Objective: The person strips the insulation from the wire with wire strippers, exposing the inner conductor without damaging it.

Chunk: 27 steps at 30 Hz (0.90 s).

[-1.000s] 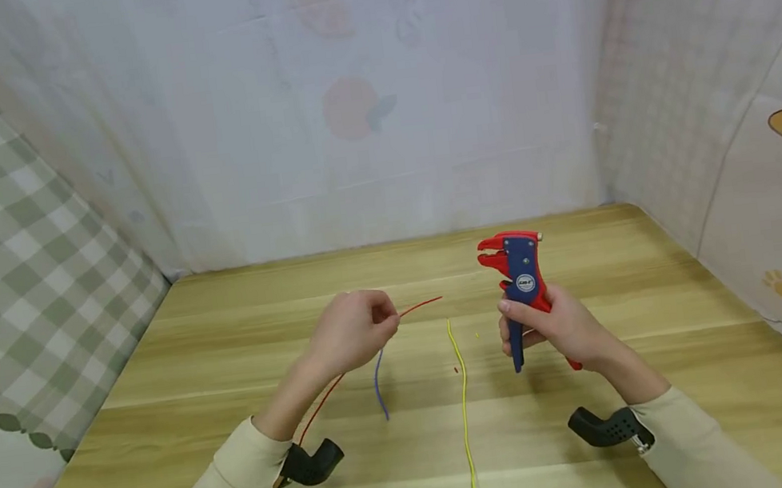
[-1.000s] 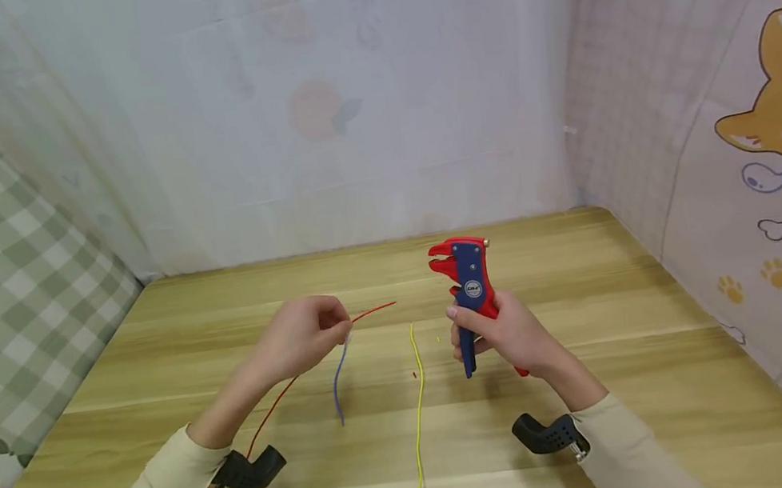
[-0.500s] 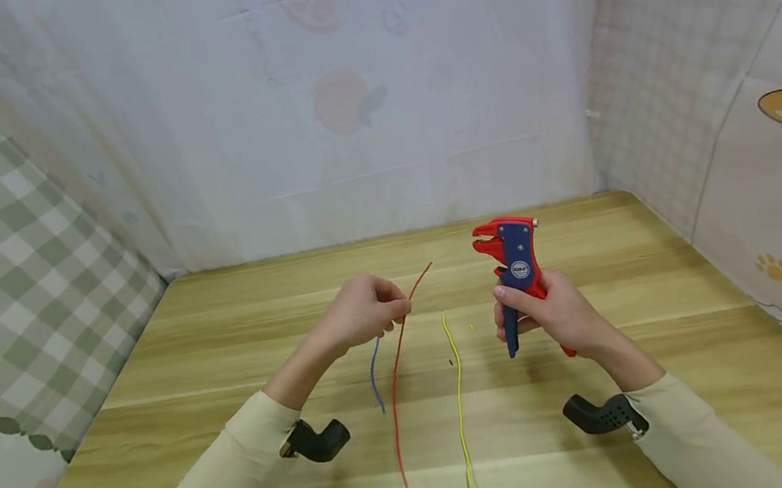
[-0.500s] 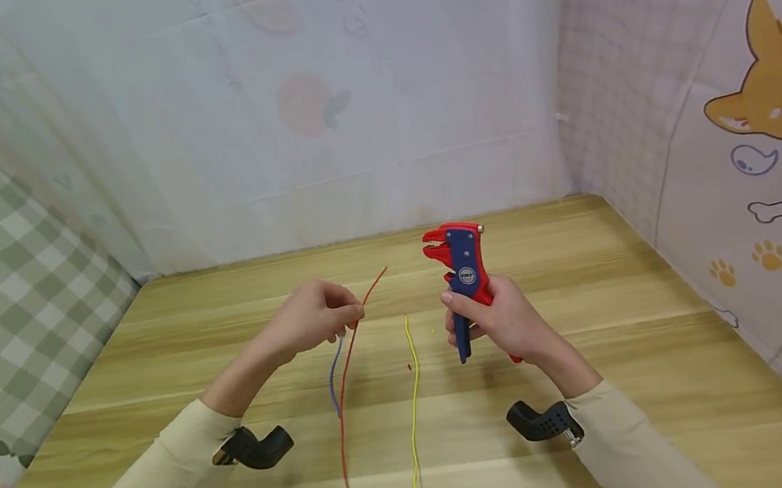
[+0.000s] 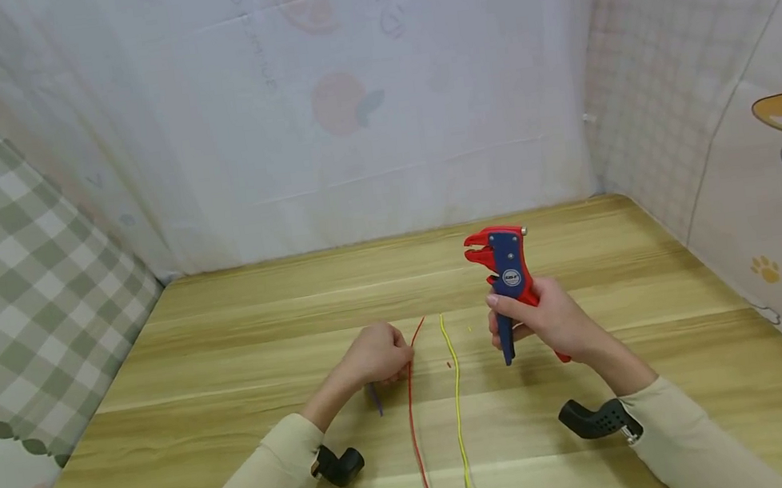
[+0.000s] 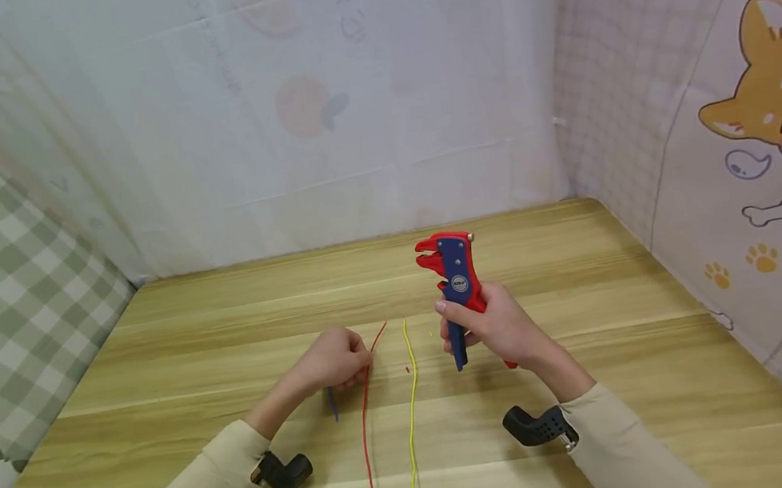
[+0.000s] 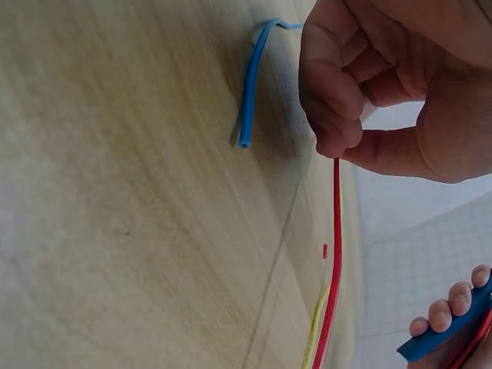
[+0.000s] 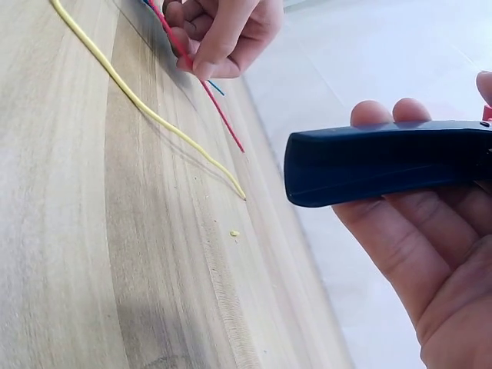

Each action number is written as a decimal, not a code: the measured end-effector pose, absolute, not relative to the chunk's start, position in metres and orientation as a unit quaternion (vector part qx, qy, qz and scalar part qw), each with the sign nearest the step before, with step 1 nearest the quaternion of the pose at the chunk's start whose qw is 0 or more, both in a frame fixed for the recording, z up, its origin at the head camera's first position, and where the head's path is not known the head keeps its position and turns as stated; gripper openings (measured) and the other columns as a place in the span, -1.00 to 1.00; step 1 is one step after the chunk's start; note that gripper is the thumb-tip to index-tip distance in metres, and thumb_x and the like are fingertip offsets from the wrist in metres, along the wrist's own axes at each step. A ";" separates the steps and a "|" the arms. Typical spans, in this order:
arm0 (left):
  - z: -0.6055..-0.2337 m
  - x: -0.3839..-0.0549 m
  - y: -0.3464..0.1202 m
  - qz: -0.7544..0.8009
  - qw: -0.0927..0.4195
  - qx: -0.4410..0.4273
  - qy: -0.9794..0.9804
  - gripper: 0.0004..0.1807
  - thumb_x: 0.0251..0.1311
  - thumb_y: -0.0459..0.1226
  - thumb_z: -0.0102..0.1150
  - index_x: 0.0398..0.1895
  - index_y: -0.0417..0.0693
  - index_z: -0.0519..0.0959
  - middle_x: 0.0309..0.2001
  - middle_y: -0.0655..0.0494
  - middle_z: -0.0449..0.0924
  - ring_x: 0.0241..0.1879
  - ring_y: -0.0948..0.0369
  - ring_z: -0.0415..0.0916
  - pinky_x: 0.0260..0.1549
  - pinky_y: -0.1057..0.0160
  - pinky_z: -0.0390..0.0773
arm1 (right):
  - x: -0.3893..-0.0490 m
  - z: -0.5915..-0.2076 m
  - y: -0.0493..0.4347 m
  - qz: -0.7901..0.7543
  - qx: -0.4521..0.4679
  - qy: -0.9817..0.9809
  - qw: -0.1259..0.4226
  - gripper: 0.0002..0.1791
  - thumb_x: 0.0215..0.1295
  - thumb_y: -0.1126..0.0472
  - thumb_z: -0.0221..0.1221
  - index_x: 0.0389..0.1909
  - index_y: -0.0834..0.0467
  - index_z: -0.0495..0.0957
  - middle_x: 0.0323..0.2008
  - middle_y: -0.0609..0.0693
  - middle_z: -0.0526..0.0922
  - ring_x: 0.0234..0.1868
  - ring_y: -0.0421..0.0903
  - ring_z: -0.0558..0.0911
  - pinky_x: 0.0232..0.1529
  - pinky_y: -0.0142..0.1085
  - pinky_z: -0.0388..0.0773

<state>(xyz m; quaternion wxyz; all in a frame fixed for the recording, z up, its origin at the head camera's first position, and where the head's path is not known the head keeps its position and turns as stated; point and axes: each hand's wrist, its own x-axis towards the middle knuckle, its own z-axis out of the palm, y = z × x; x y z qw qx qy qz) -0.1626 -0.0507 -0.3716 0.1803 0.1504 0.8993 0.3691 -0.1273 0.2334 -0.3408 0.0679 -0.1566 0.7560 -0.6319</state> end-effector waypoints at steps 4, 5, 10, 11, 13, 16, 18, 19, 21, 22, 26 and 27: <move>-0.374 -0.167 -0.047 0.325 0.172 0.157 0.917 -0.58 0.36 -0.33 0.12 -0.73 0.00 0.41 -0.79 0.21 0.40 -0.78 0.29 0.32 -0.73 0.37 0.31 | -0.128 -0.343 0.232 -0.632 -0.159 0.755 0.074 -0.69 0.62 0.18 0.11 0.02 0.41 0.43 -0.37 0.04 0.72 -0.36 0.00 0.81 -0.17 -0.13 0.80; -0.378 -0.171 -0.047 0.313 0.167 0.160 0.921 -0.58 0.34 -0.31 0.11 -0.75 0.02 0.39 -0.82 0.22 0.39 -0.80 0.29 0.32 -0.75 0.36 0.31 | -0.128 -0.343 0.232 -0.632 -0.158 0.755 0.077 -0.69 0.62 0.18 0.11 0.03 0.41 0.43 -0.37 0.05 0.72 -0.36 0.00 0.81 -0.17 -0.13 0.80; -0.408 -0.194 -0.047 0.259 0.152 0.173 0.938 -0.54 0.26 -0.23 0.08 -0.84 0.14 0.31 -0.87 0.23 0.35 -0.86 0.29 0.29 -0.80 0.31 0.28 | -0.128 -0.343 0.232 -0.630 -0.157 0.756 0.080 -0.67 0.62 0.17 0.11 0.07 0.41 0.41 -0.35 0.10 0.70 -0.35 0.00 0.81 -0.16 -0.11 0.80; -0.413 -0.198 -0.046 0.249 0.153 0.174 0.940 -0.53 0.26 -0.21 0.07 -0.85 0.15 0.30 -0.87 0.23 0.35 -0.86 0.29 0.29 -0.80 0.30 0.28 | -0.128 -0.343 0.232 -0.630 -0.157 0.757 0.080 -0.66 0.62 0.17 0.11 0.07 0.41 0.41 -0.35 0.10 0.70 -0.35 0.00 0.81 -0.16 -0.11 0.80; -0.422 -0.206 -0.046 0.234 0.157 0.173 0.944 -0.52 0.26 -0.18 0.06 -0.86 0.17 0.29 -0.86 0.23 0.36 -0.85 0.29 0.28 -0.80 0.31 0.26 | -0.128 -0.343 0.232 -0.629 -0.157 0.757 0.080 -0.67 0.62 0.17 0.11 0.07 0.41 0.41 -0.34 0.11 0.70 -0.35 0.01 0.80 -0.16 -0.10 0.80; -0.425 -0.210 -0.045 0.224 0.165 0.165 0.946 -0.50 0.26 -0.15 0.08 -0.89 0.15 0.30 -0.88 0.23 0.36 -0.85 0.29 0.26 -0.80 0.31 0.22 | -0.128 -0.343 0.232 -0.628 -0.159 0.758 0.080 -0.67 0.62 0.17 0.11 0.05 0.41 0.41 -0.34 0.12 0.70 -0.35 0.01 0.80 -0.16 -0.11 0.80; -0.432 -0.214 -0.046 0.213 0.156 0.164 0.950 -0.50 0.23 -0.12 0.07 -0.91 0.18 0.30 -0.89 0.27 0.34 -0.86 0.31 0.25 -0.81 0.32 0.20 | -0.127 -0.343 0.232 -0.627 -0.161 0.758 0.081 -0.68 0.62 0.17 0.11 0.04 0.41 0.42 -0.35 0.12 0.71 -0.35 0.01 0.80 -0.17 -0.11 0.80; -0.433 -0.215 -0.046 0.210 0.151 0.163 0.952 -0.50 0.21 -0.12 0.07 -0.91 0.19 0.30 -0.90 0.29 0.30 -0.85 0.30 0.23 -0.80 0.31 0.19 | -0.127 -0.343 0.232 -0.626 -0.162 0.758 0.082 -0.68 0.62 0.17 0.11 0.03 0.41 0.42 -0.35 0.13 0.71 -0.35 0.01 0.80 -0.17 -0.11 0.80; -0.435 -0.216 -0.045 0.199 0.141 0.160 0.957 -0.50 0.19 -0.10 0.08 -0.92 0.20 0.29 -0.89 0.32 0.24 -0.82 0.30 0.20 -0.79 0.30 0.16 | -0.127 -0.343 0.232 -0.625 -0.163 0.759 0.083 -0.67 0.62 0.16 0.12 0.02 0.41 0.42 -0.35 0.14 0.71 -0.35 0.02 0.80 -0.17 -0.11 0.80; -0.435 -0.215 -0.044 0.194 0.137 0.156 0.959 -0.50 0.19 -0.10 0.09 -0.92 0.21 0.27 -0.89 0.33 0.20 -0.81 0.30 0.19 -0.78 0.30 0.15 | -0.127 -0.343 0.232 -0.625 -0.163 0.759 0.083 -0.67 0.62 0.16 0.12 0.02 0.41 0.42 -0.35 0.14 0.70 -0.36 0.02 0.80 -0.17 -0.11 0.80; -0.429 -0.209 -0.042 0.185 0.122 0.146 0.964 -0.50 0.20 -0.10 0.09 -0.89 0.19 0.22 -0.83 0.32 0.09 -0.75 0.28 0.13 -0.75 0.27 0.12 | -0.127 -0.342 0.232 -0.623 -0.164 0.760 0.084 -0.66 0.62 0.15 0.12 0.03 0.40 0.41 -0.34 0.16 0.70 -0.35 0.02 0.80 -0.17 -0.12 0.80; -0.423 -0.205 -0.042 0.188 0.121 0.144 0.964 -0.50 0.22 -0.12 0.08 -0.87 0.17 0.21 -0.81 0.31 0.08 -0.75 0.27 0.09 -0.73 0.28 0.10 | -0.127 -0.342 0.232 -0.622 -0.165 0.761 0.084 -0.66 0.62 0.15 0.12 0.03 0.41 0.41 -0.34 0.16 0.70 -0.35 0.02 0.80 -0.17 -0.12 0.80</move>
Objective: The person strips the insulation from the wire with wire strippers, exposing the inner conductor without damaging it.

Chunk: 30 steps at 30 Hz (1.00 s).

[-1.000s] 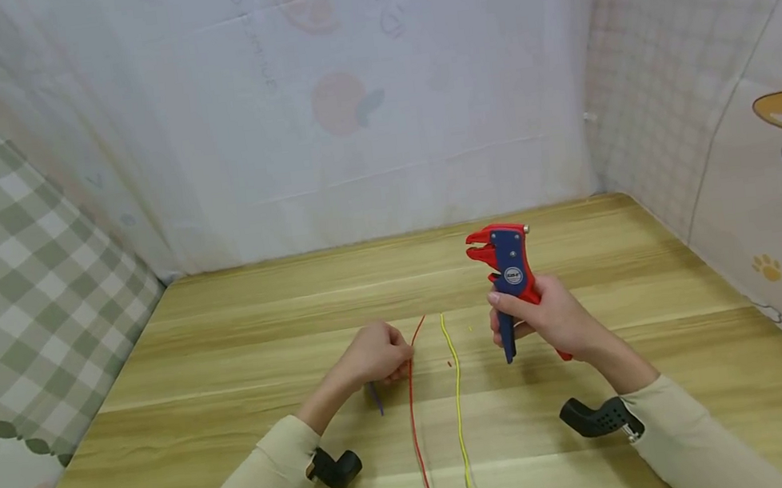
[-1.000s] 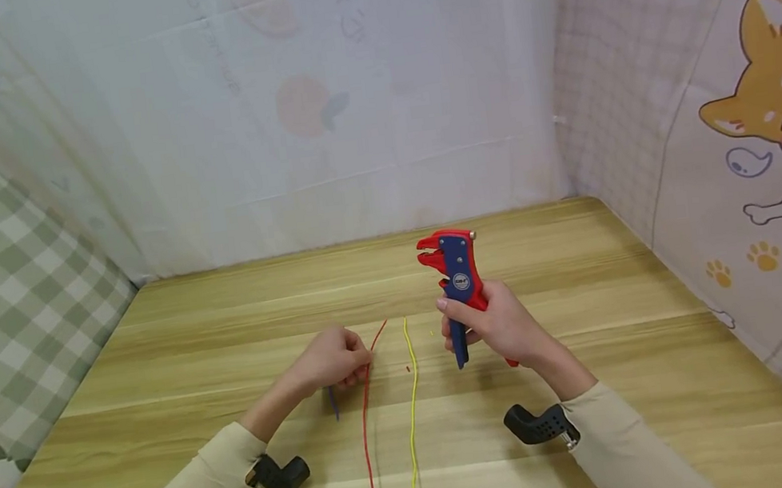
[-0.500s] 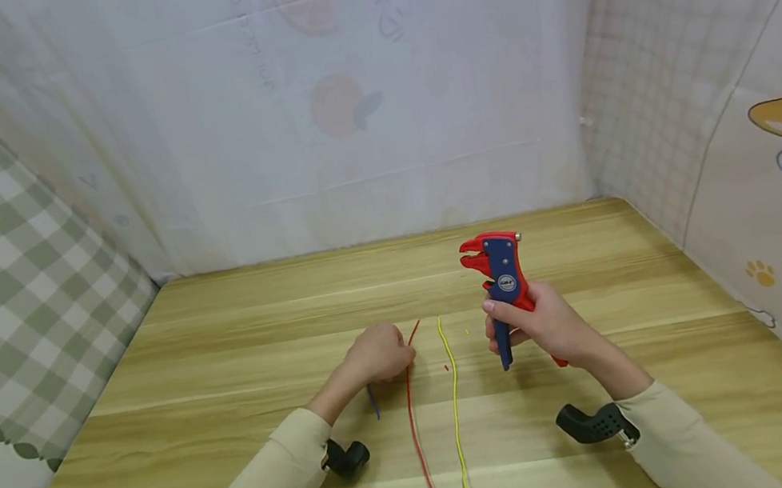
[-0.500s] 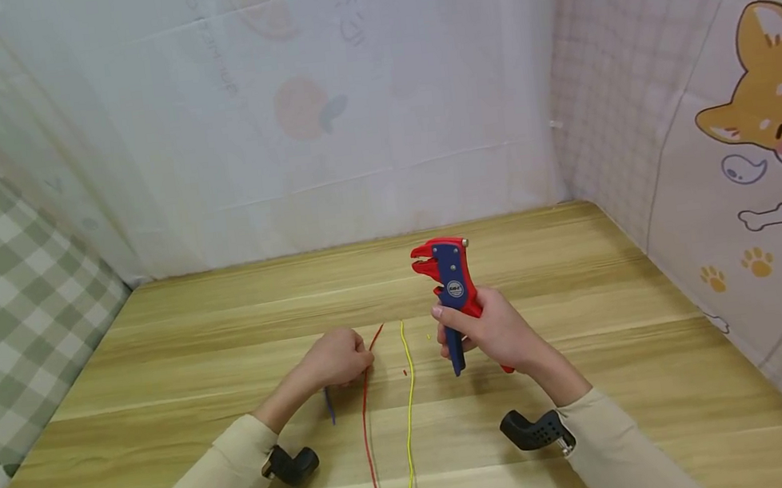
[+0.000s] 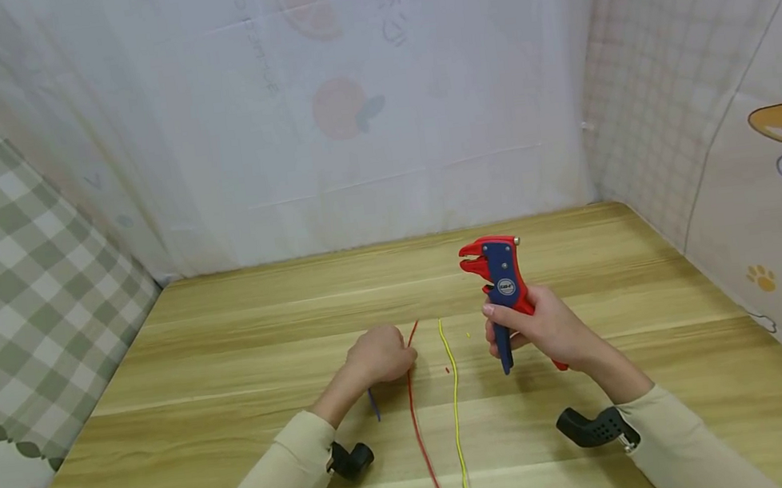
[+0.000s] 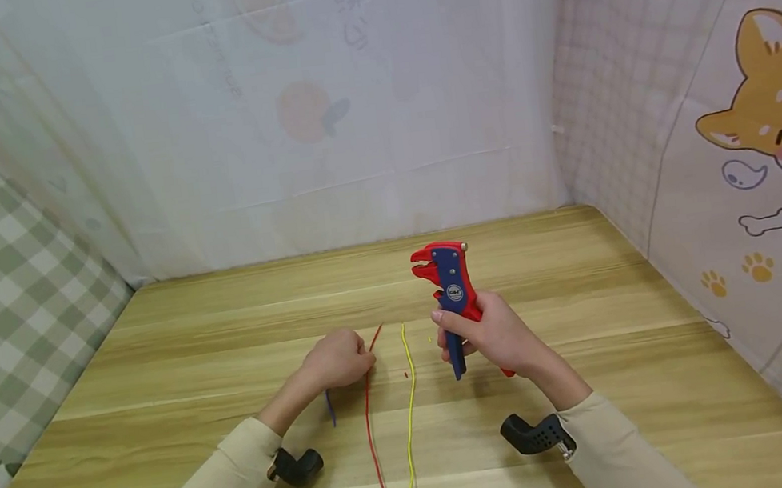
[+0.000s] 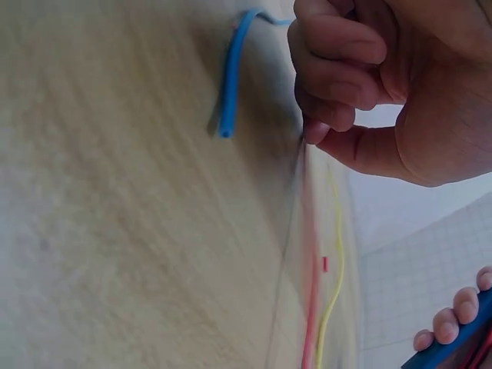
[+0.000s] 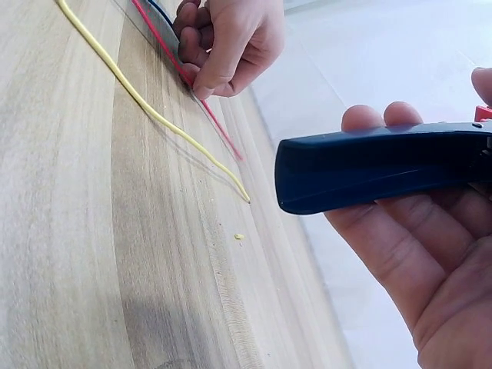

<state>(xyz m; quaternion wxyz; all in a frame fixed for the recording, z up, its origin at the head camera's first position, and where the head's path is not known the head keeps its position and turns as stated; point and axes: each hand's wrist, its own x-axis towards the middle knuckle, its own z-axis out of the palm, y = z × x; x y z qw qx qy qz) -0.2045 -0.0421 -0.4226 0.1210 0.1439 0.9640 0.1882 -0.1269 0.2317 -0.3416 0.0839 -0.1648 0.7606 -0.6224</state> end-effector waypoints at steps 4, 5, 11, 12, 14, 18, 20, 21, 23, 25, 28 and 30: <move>-0.388 -0.187 -0.050 0.227 0.115 0.148 0.956 -0.50 0.34 -0.16 0.02 -0.81 0.13 0.20 -0.78 0.28 0.08 -0.73 0.29 0.02 -0.70 0.29 0.05 | -0.128 -0.342 0.232 -0.621 -0.164 0.762 0.085 -0.66 0.62 0.15 0.12 0.03 0.42 0.42 -0.33 0.17 0.70 -0.35 0.02 0.81 -0.17 -0.11 0.80; -0.377 -0.183 -0.054 0.242 0.110 0.147 0.953 -0.51 0.38 -0.18 0.01 -0.77 0.10 0.21 -0.76 0.27 0.09 -0.72 0.29 0.01 -0.68 0.29 0.05 | -0.128 -0.341 0.232 -0.620 -0.161 0.763 0.087 -0.65 0.62 0.15 0.12 0.03 0.42 0.42 -0.33 0.17 0.70 -0.35 0.03 0.81 -0.17 -0.11 0.80; -0.346 -0.174 -0.083 0.280 0.053 0.101 0.953 -0.73 0.40 -0.18 0.06 -0.49 -0.04 0.52 -0.58 0.19 0.41 -0.62 0.26 0.23 -0.61 0.32 0.19 | -0.130 -0.338 0.233 -0.613 -0.123 0.774 0.106 -0.59 0.62 0.10 0.12 0.10 0.41 0.38 -0.31 0.13 0.71 -0.31 0.01 0.80 -0.13 -0.12 0.79; -0.348 -0.174 -0.087 0.275 0.049 0.092 0.956 -0.75 0.40 -0.17 0.10 -0.45 -0.04 0.58 -0.54 0.17 0.48 -0.59 0.25 0.30 -0.60 0.32 0.25 | -0.130 -0.338 0.233 -0.613 -0.116 0.773 0.110 -0.59 0.62 0.10 0.12 0.11 0.42 0.37 -0.31 0.12 0.70 -0.29 0.01 0.79 -0.12 -0.12 0.79; -0.353 -0.173 -0.091 0.264 0.050 0.082 0.960 -0.77 0.37 -0.15 0.19 -0.43 -0.03 0.62 -0.48 0.16 0.55 -0.54 0.23 0.38 -0.59 0.31 0.31 | -0.130 -0.337 0.232 -0.618 -0.105 0.770 0.122 -0.58 0.62 0.11 0.11 0.15 0.41 0.35 -0.30 0.09 0.69 -0.27 -0.01 0.77 -0.11 -0.11 0.79; -0.364 -0.168 -0.092 0.239 0.068 0.072 0.966 -0.79 0.25 -0.14 0.34 -0.49 -0.01 0.62 -0.44 0.15 0.60 -0.46 0.18 0.49 -0.53 0.26 0.42 | -0.130 -0.337 0.231 -0.632 -0.086 0.757 0.144 -0.48 0.59 0.17 0.11 0.30 0.45 0.24 -0.24 0.13 0.65 -0.20 0.01 0.74 -0.07 -0.01 0.78; -0.368 -0.167 -0.091 0.227 0.069 0.075 0.968 -0.81 0.17 -0.15 0.37 -0.51 0.01 0.61 -0.43 0.15 0.62 -0.44 0.15 0.52 -0.51 0.22 0.46 | -0.130 -0.338 0.230 -0.633 -0.070 0.756 0.149 -0.41 0.56 0.20 0.11 0.40 0.45 0.17 -0.17 0.20 0.61 -0.17 0.04 0.72 -0.06 0.03 0.78; -0.371 -0.168 -0.091 0.225 0.069 0.077 0.969 -0.81 0.14 -0.15 0.38 -0.53 0.02 0.61 -0.44 0.15 0.61 -0.44 0.15 0.52 -0.51 0.20 0.47 | -0.130 -0.339 0.230 -0.632 -0.061 0.758 0.149 -0.37 0.54 0.22 0.12 0.44 0.45 0.13 -0.12 0.24 0.59 -0.16 0.06 0.71 -0.05 0.04 0.77; -0.381 -0.173 -0.093 0.221 0.069 0.085 0.969 -0.77 0.13 -0.17 0.35 -0.61 0.06 0.57 -0.52 0.18 0.57 -0.50 0.17 0.47 -0.55 0.21 0.43 | -0.130 -0.341 0.229 -0.626 -0.044 0.765 0.146 -0.31 0.53 0.24 0.12 0.50 0.43 0.09 -0.02 0.32 0.54 -0.14 0.08 0.70 -0.05 0.03 0.77; -0.392 -0.179 -0.094 0.221 0.064 0.095 0.969 -0.71 0.14 -0.20 0.31 -0.70 0.08 0.51 -0.62 0.21 0.48 -0.58 0.20 0.39 -0.62 0.23 0.35 | -0.130 -0.342 0.228 -0.621 -0.034 0.770 0.143 -0.33 0.55 0.25 0.10 0.52 0.41 0.08 0.04 0.35 0.52 -0.11 0.09 0.69 -0.05 -0.01 0.77; -0.396 -0.180 -0.096 0.231 0.066 0.096 0.966 -0.59 0.18 -0.25 0.25 -0.80 0.10 0.39 -0.75 0.25 0.31 -0.68 0.26 0.23 -0.70 0.29 0.17 | -0.131 -0.343 0.227 -0.621 -0.034 0.770 0.140 -0.39 0.61 0.27 0.03 0.52 0.42 0.09 0.05 0.35 0.57 -0.09 0.06 0.73 -0.01 -0.04 0.76; -0.397 -0.178 -0.098 0.238 0.056 0.104 0.964 -0.54 0.17 -0.28 0.23 -0.84 0.13 0.31 -0.79 0.29 0.20 -0.72 0.30 0.12 -0.72 0.33 0.07 | -0.131 -0.343 0.226 -0.625 -0.041 0.767 0.140 -0.42 0.64 0.27 -0.01 0.51 0.42 0.09 0.04 0.34 0.63 -0.09 0.02 0.76 0.01 -0.06 0.76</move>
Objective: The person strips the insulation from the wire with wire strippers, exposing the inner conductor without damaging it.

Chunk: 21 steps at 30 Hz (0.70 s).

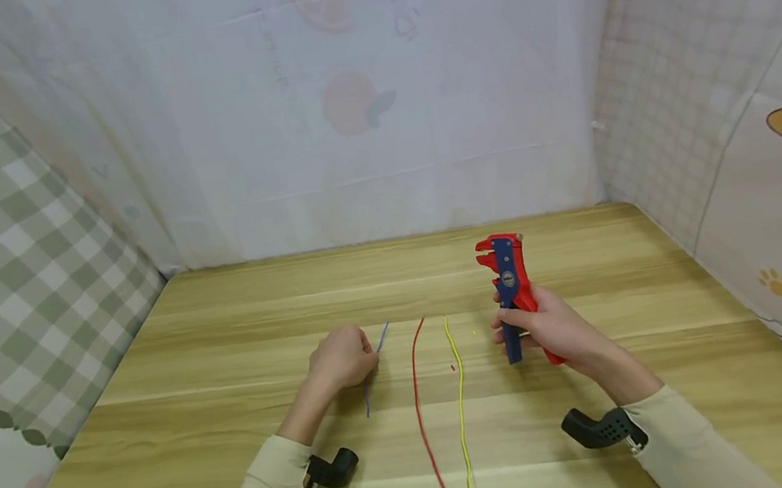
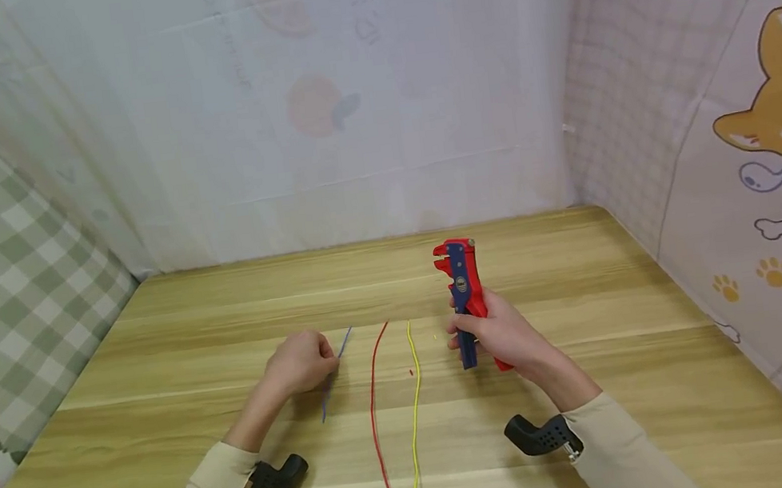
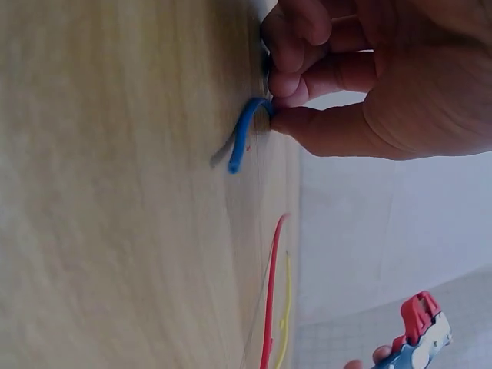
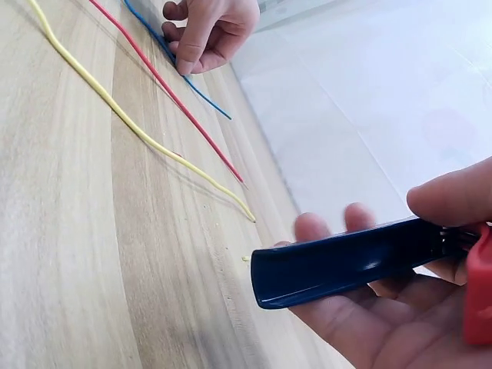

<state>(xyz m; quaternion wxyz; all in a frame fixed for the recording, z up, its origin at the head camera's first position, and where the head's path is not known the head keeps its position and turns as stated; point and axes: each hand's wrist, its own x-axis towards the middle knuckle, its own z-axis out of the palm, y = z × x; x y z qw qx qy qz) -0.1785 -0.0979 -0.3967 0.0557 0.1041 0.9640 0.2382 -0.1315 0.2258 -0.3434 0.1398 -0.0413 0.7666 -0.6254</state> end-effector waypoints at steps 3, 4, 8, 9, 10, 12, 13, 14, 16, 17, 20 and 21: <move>-0.387 -0.170 -0.097 0.256 0.054 0.105 0.960 -0.49 0.18 -0.30 0.24 -0.86 0.13 0.24 -0.81 0.31 0.11 -0.74 0.33 0.01 -0.72 0.36 0.00 | -0.132 -0.344 0.224 -0.629 -0.062 0.763 0.138 -0.42 0.66 0.27 -0.02 0.52 0.43 0.07 0.07 0.33 0.67 -0.07 -0.02 0.79 0.04 -0.09 0.75; -0.385 -0.169 -0.097 0.257 0.054 0.106 0.959 -0.48 0.19 -0.31 0.22 -0.85 0.12 0.23 -0.81 0.31 0.10 -0.74 0.33 -0.01 -0.71 0.36 -0.03 | -0.132 -0.344 0.223 -0.628 -0.069 0.763 0.136 -0.42 0.66 0.27 -0.01 0.52 0.43 0.07 0.08 0.34 0.68 -0.06 -0.02 0.80 0.05 -0.10 0.75; -0.373 -0.161 -0.093 0.265 0.045 0.096 0.958 -0.64 0.28 -0.30 0.19 -0.69 0.05 0.39 -0.69 0.26 0.27 -0.68 0.31 0.12 -0.66 0.35 0.09 | -0.131 -0.345 0.222 -0.619 -0.093 0.770 0.127 -0.45 0.65 0.28 0.01 0.50 0.40 0.13 0.03 0.32 0.69 -0.04 0.00 0.78 0.03 -0.18 0.73; -0.370 -0.160 -0.093 0.272 0.039 0.096 0.957 -0.70 0.31 -0.30 0.18 -0.61 0.02 0.44 -0.64 0.24 0.35 -0.66 0.31 0.20 -0.65 0.34 0.15 | -0.131 -0.346 0.222 -0.618 -0.096 0.771 0.125 -0.47 0.64 0.28 0.02 0.48 0.39 0.15 0.00 0.31 0.68 -0.05 0.00 0.77 0.02 -0.19 0.73; -0.368 -0.160 -0.092 0.282 0.032 0.098 0.954 -0.76 0.35 -0.29 0.18 -0.53 -0.01 0.50 -0.60 0.21 0.43 -0.63 0.30 0.28 -0.62 0.33 0.22 | -0.131 -0.346 0.222 -0.617 -0.099 0.771 0.125 -0.48 0.64 0.29 0.02 0.47 0.38 0.17 -0.03 0.31 0.67 -0.06 0.02 0.76 0.00 -0.20 0.73; -0.361 -0.159 -0.090 0.318 0.020 0.110 0.942 -0.86 0.40 -0.30 0.19 -0.36 -0.08 0.59 -0.49 0.13 0.58 -0.57 0.26 0.47 -0.56 0.31 0.37 | -0.129 -0.346 0.222 -0.616 -0.107 0.770 0.126 -0.50 0.63 0.29 0.03 0.45 0.37 0.19 -0.10 0.29 0.64 -0.11 0.02 0.73 -0.04 -0.22 0.73; -0.358 -0.159 -0.089 0.337 0.016 0.116 0.934 -0.89 0.42 -0.30 0.20 -0.30 -0.11 0.62 -0.46 0.07 0.65 -0.54 0.23 0.54 -0.53 0.30 0.43 | -0.129 -0.346 0.222 -0.617 -0.112 0.768 0.129 -0.50 0.63 0.28 0.04 0.44 0.38 0.20 -0.12 0.29 0.63 -0.14 0.03 0.71 -0.05 -0.22 0.73; -0.355 -0.159 -0.088 0.357 0.010 0.126 0.926 -0.91 0.42 -0.32 0.22 -0.25 -0.16 0.66 -0.43 0.02 0.69 -0.51 0.18 0.60 -0.50 0.30 0.47 | -0.128 -0.346 0.221 -0.618 -0.119 0.765 0.134 -0.50 0.62 0.28 0.05 0.43 0.38 0.20 -0.14 0.30 0.61 -0.16 0.03 0.70 -0.07 -0.21 0.73; -0.349 -0.157 -0.086 0.390 -0.002 0.140 0.910 -0.90 0.40 -0.35 0.25 -0.15 -0.20 0.71 -0.37 -0.05 0.75 -0.44 0.12 0.69 -0.42 0.31 0.52 | -0.127 -0.346 0.220 -0.618 -0.135 0.761 0.143 -0.50 0.62 0.25 0.08 0.40 0.41 0.22 -0.18 0.29 0.61 -0.21 0.03 0.69 -0.10 -0.19 0.73; -0.346 -0.156 -0.085 0.404 -0.006 0.145 0.903 -0.88 0.40 -0.36 0.27 -0.12 -0.21 0.73 -0.34 -0.08 0.77 -0.40 0.07 0.72 -0.43 0.31 0.51 | -0.126 -0.346 0.220 -0.615 -0.145 0.761 0.146 -0.50 0.61 0.24 0.09 0.38 0.43 0.23 -0.21 0.27 0.61 -0.24 0.01 0.69 -0.11 -0.18 0.73; -0.337 -0.153 -0.082 0.424 -0.027 0.154 0.892 -0.82 0.40 -0.36 0.28 -0.04 -0.18 0.78 -0.31 -0.04 0.79 -0.37 0.02 0.73 -0.50 0.32 0.43 | -0.124 -0.347 0.219 -0.604 -0.179 0.762 0.153 -0.52 0.61 0.21 0.11 0.29 0.47 0.27 -0.27 0.23 0.62 -0.30 0.00 0.70 -0.17 -0.15 0.74; -0.335 -0.152 -0.081 0.429 -0.032 0.154 0.889 -0.82 0.40 -0.35 0.28 -0.03 -0.15 0.79 -0.31 -0.01 0.79 -0.38 0.05 0.72 -0.52 0.33 0.40 | -0.124 -0.348 0.219 -0.598 -0.189 0.763 0.154 -0.54 0.61 0.20 0.11 0.26 0.47 0.29 -0.29 0.22 0.62 -0.32 0.01 0.70 -0.18 -0.14 0.74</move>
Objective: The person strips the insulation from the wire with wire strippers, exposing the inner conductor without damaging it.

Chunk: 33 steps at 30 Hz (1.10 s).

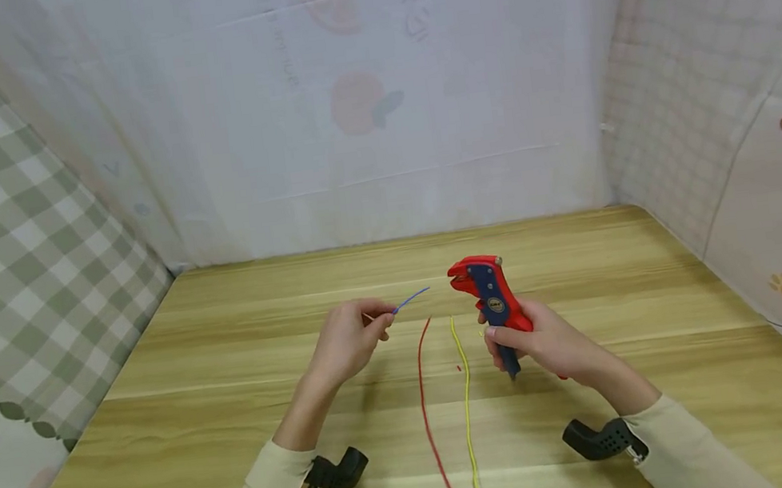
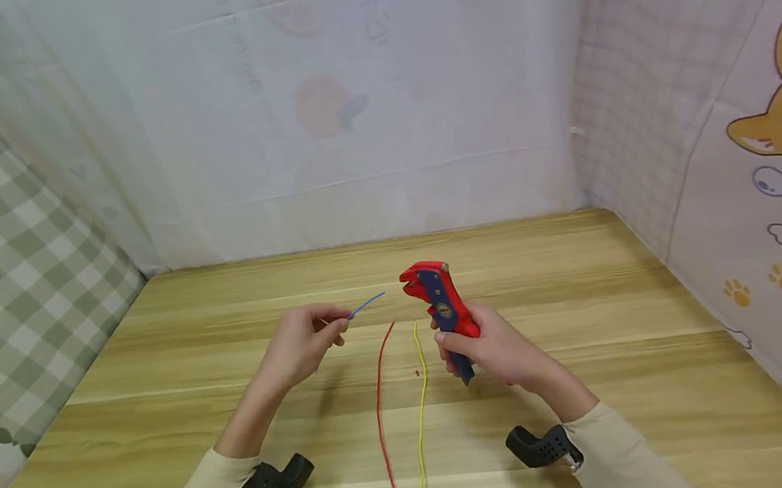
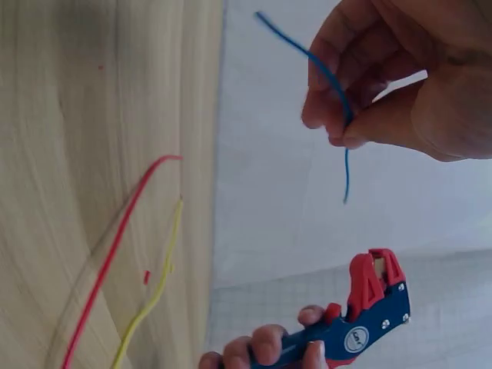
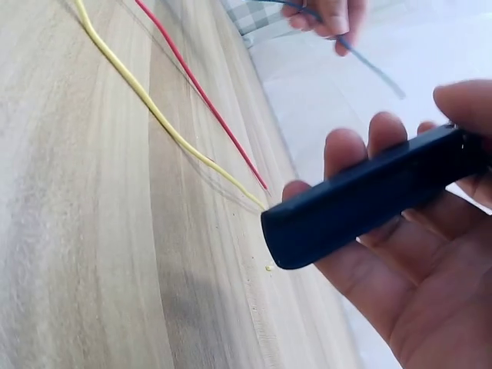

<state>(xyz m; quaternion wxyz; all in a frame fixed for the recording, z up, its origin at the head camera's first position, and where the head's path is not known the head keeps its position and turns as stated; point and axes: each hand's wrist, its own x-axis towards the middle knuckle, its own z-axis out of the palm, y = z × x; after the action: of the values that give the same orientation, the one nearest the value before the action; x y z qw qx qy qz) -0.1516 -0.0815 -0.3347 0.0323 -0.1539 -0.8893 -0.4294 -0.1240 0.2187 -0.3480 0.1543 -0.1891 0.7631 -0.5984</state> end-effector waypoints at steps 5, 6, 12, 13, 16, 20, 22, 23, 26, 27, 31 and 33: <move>-0.326 -0.146 -0.077 -0.446 0.073 -0.169 -0.876 -0.83 0.39 -0.36 0.30 -0.06 -0.09 0.81 -0.26 0.07 0.79 -0.45 0.16 0.67 -0.52 0.33 0.46 | -0.123 -0.352 0.218 -0.588 -0.233 0.758 0.161 -0.69 0.62 0.20 0.09 0.11 0.40 0.39 -0.33 0.17 0.64 -0.36 0.03 0.70 -0.22 -0.11 0.74; -0.325 -0.145 -0.076 -0.447 0.081 -0.175 -0.873 -0.84 0.39 -0.37 0.31 -0.07 -0.09 0.81 -0.24 0.06 0.80 -0.45 0.17 0.67 -0.50 0.33 0.49 | -0.123 -0.352 0.218 -0.589 -0.238 0.755 0.163 -0.71 0.63 0.21 0.08 0.09 0.39 0.40 -0.33 0.16 0.65 -0.37 0.03 0.70 -0.23 -0.11 0.75; -0.324 -0.141 -0.074 -0.442 0.102 -0.202 -0.868 -0.86 0.35 -0.40 0.34 -0.12 -0.12 0.82 -0.18 0.01 0.78 -0.45 0.18 0.68 -0.46 0.36 0.56 | -0.122 -0.354 0.218 -0.599 -0.260 0.738 0.171 -0.76 0.64 0.22 0.06 0.03 0.36 0.44 -0.35 0.11 0.66 -0.38 0.04 0.71 -0.24 -0.06 0.77; -0.324 -0.141 -0.074 -0.440 0.102 -0.204 -0.868 -0.86 0.36 -0.40 0.33 -0.12 -0.12 0.82 -0.18 0.00 0.78 -0.45 0.20 0.67 -0.47 0.36 0.56 | -0.122 -0.354 0.217 -0.600 -0.262 0.737 0.170 -0.77 0.64 0.23 0.06 0.03 0.36 0.44 -0.35 0.11 0.66 -0.38 0.03 0.72 -0.24 -0.06 0.78; -0.324 -0.140 -0.074 -0.437 0.105 -0.206 -0.869 -0.86 0.35 -0.40 0.33 -0.13 -0.12 0.82 -0.18 0.01 0.78 -0.45 0.26 0.66 -0.46 0.36 0.56 | -0.123 -0.355 0.217 -0.603 -0.262 0.735 0.167 -0.78 0.64 0.23 0.05 0.00 0.36 0.44 -0.35 0.11 0.67 -0.38 0.02 0.73 -0.23 -0.05 0.78; -0.324 -0.140 -0.075 -0.431 0.114 -0.213 -0.869 -0.87 0.33 -0.41 0.35 -0.15 -0.11 0.83 -0.18 0.02 0.79 -0.42 0.24 0.68 -0.43 0.36 0.60 | -0.123 -0.354 0.216 -0.604 -0.267 0.733 0.166 -0.78 0.64 0.24 0.05 -0.02 0.38 0.44 -0.35 0.11 0.66 -0.39 0.01 0.72 -0.24 -0.05 0.79; -0.324 -0.139 -0.075 -0.425 0.119 -0.218 -0.870 -0.88 0.32 -0.41 0.36 -0.16 -0.12 0.83 -0.18 0.03 0.80 -0.40 0.24 0.68 -0.40 0.36 0.61 | -0.123 -0.353 0.216 -0.601 -0.268 0.733 0.171 -0.77 0.65 0.23 0.04 -0.02 0.38 0.45 -0.35 0.10 0.66 -0.39 0.00 0.72 -0.24 -0.06 0.78; -0.324 -0.139 -0.074 -0.421 0.123 -0.221 -0.871 -0.88 0.32 -0.41 0.37 -0.17 -0.11 0.83 -0.19 0.04 0.80 -0.39 0.23 0.68 -0.38 0.35 0.62 | -0.123 -0.353 0.215 -0.599 -0.268 0.734 0.174 -0.76 0.65 0.22 0.04 -0.02 0.38 0.46 -0.36 0.10 0.66 -0.39 -0.01 0.72 -0.24 -0.06 0.78; -0.323 -0.138 -0.073 -0.411 0.130 -0.228 -0.873 -0.88 0.32 -0.41 0.37 -0.18 -0.11 0.83 -0.21 0.06 0.80 -0.37 0.22 0.68 -0.34 0.34 0.63 | -0.123 -0.352 0.215 -0.596 -0.266 0.735 0.181 -0.74 0.66 0.20 0.03 -0.03 0.37 0.48 -0.36 0.09 0.66 -0.39 -0.02 0.72 -0.25 -0.06 0.78; -0.322 -0.137 -0.072 -0.408 0.132 -0.230 -0.874 -0.89 0.32 -0.41 0.37 -0.18 -0.11 0.83 -0.21 0.07 0.79 -0.36 0.21 0.68 -0.32 0.34 0.63 | -0.122 -0.352 0.214 -0.596 -0.265 0.736 0.182 -0.73 0.66 0.20 0.03 -0.03 0.38 0.47 -0.36 0.09 0.66 -0.39 -0.02 0.72 -0.25 -0.07 0.78; -0.322 -0.135 -0.071 -0.398 0.142 -0.241 -0.874 -0.89 0.32 -0.41 0.37 -0.19 -0.13 0.83 -0.24 0.06 0.78 -0.37 0.21 0.67 -0.33 0.35 0.63 | -0.122 -0.353 0.213 -0.598 -0.262 0.735 0.183 -0.64 0.67 0.19 0.01 -0.05 0.51 0.43 -0.38 0.10 0.67 -0.41 -0.03 0.72 -0.26 -0.06 0.78; -0.322 -0.135 -0.070 -0.395 0.147 -0.247 -0.872 -0.90 0.31 -0.41 0.37 -0.19 -0.14 0.83 -0.25 0.05 0.77 -0.39 0.21 0.67 -0.34 0.37 0.62 | -0.121 -0.353 0.212 -0.596 -0.259 0.737 0.184 -0.59 0.68 0.18 0.01 -0.05 0.57 0.40 -0.39 0.09 0.67 -0.42 -0.04 0.72 -0.27 -0.07 0.78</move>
<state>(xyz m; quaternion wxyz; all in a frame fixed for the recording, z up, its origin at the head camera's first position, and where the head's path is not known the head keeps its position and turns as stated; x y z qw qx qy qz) -0.1348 -0.0705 -0.3221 0.1469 -0.2475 -0.8724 -0.3950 -0.1213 0.2118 -0.3526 0.1844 -0.2588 0.7374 -0.5961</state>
